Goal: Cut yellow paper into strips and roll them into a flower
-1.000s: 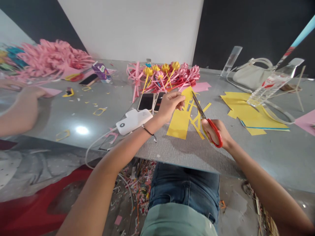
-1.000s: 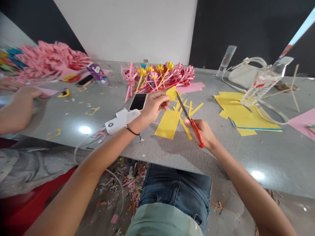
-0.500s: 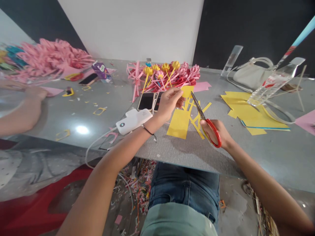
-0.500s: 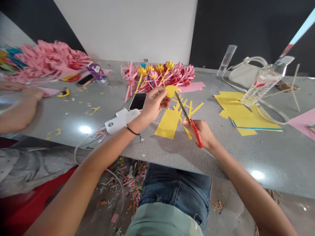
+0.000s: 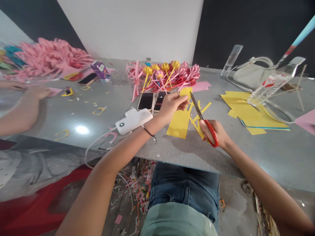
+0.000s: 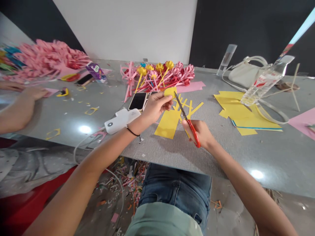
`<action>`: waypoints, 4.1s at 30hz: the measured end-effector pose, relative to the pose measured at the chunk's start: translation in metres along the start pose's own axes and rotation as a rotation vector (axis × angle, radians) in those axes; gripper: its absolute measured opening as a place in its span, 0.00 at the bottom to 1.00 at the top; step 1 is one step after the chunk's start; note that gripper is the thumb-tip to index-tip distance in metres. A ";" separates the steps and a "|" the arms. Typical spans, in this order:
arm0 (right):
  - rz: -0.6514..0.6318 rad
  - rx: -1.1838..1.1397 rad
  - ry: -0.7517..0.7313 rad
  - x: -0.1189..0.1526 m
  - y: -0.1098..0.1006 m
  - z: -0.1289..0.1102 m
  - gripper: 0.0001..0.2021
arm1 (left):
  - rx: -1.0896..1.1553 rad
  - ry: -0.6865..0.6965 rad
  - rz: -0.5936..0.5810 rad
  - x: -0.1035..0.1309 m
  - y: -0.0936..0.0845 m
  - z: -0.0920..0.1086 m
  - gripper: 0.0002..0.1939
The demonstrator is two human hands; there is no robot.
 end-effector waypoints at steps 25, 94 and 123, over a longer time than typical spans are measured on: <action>0.037 -0.126 -0.005 -0.002 0.001 -0.004 0.36 | -0.140 0.097 -0.121 0.007 0.017 0.007 0.14; 0.077 -0.007 0.028 0.002 -0.007 -0.002 0.36 | -0.084 0.081 -0.029 0.001 0.002 0.009 0.12; 0.069 0.140 0.083 -0.002 -0.022 0.003 0.36 | -0.092 0.063 0.028 -0.005 -0.013 0.003 0.11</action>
Point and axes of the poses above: each hand's wrist, its own x-axis away from the middle knuckle, its own y-axis out of the palm, z = x × y, the point moved 7 cm from there along -x, towards the middle knuckle, and after that the axes turned 6 degrees about -z, right-handed, at the moved point
